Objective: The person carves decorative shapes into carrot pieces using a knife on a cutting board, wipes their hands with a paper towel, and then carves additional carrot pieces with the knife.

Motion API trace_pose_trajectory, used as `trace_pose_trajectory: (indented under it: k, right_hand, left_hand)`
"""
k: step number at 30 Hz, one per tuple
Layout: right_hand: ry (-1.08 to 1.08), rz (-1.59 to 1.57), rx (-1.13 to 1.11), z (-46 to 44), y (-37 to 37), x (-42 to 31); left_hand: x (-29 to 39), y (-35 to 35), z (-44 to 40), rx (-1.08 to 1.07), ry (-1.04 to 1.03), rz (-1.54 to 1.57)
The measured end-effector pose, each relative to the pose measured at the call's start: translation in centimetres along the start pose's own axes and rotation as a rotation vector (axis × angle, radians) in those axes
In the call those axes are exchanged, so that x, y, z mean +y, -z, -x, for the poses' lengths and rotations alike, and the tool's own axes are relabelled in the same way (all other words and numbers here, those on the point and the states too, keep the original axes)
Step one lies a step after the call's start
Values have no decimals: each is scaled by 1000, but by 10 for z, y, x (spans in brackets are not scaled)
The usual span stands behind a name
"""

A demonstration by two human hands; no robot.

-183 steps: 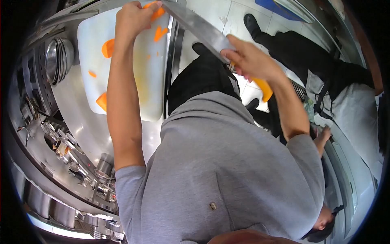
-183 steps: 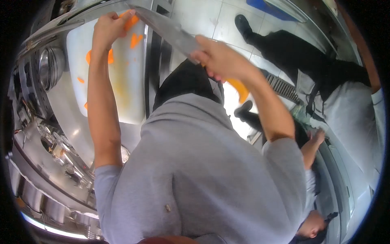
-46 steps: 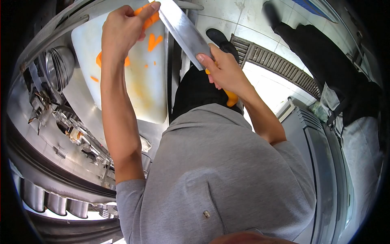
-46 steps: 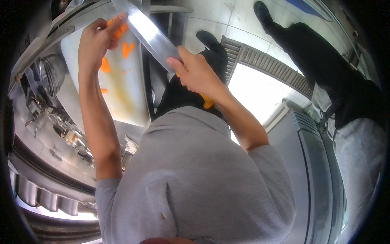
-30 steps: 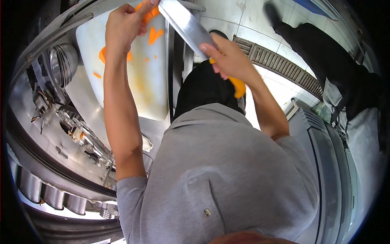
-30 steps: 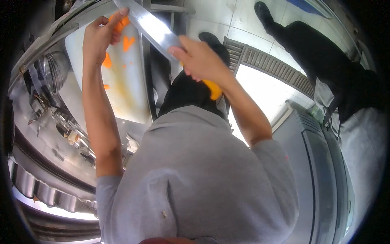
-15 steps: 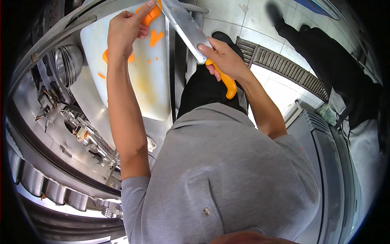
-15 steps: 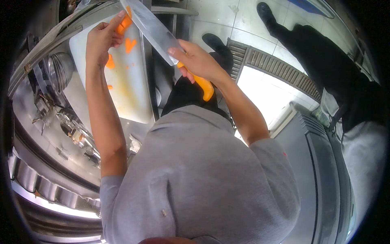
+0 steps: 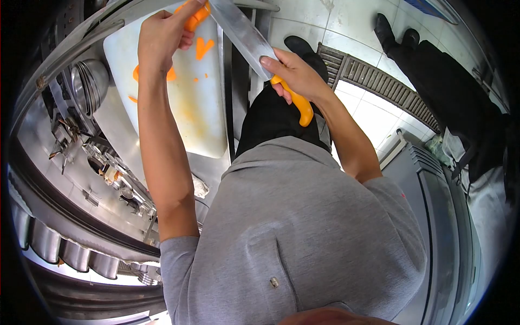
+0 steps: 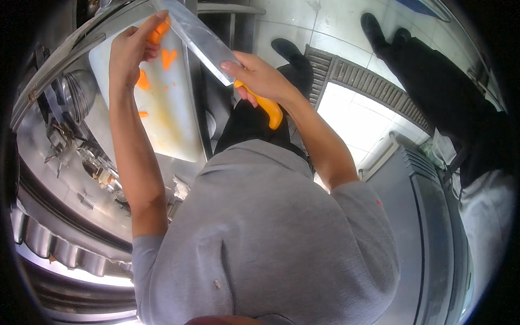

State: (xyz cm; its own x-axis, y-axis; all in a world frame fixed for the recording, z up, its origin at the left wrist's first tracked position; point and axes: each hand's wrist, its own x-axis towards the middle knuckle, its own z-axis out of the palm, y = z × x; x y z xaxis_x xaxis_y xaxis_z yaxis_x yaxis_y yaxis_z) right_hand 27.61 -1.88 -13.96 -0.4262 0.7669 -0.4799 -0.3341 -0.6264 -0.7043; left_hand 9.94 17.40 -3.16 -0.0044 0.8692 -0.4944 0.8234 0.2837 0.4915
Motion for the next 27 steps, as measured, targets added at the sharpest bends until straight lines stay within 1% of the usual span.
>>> trace_pose_trajectory:
  k: [9,18,22,24,27]
  right_hand:
    - [-22,-17,-39,3,3,2]
    - [-1,15,4,1,1,-2]
    - [-2,36,19,0,-2,-13]
    - [0,38,17,-2,-2,-17]
    - [-6,46,48,-2,-6,-23]
  left_hand:
    - [6,-2,1,7,-5,-29]
    - [8,-4,2,21,-34,-6]
    - [8,-6,2,26,-3,37]
    - [10,-6,4,13,-51,52]
    - [7,-6,2,11,-45,47]
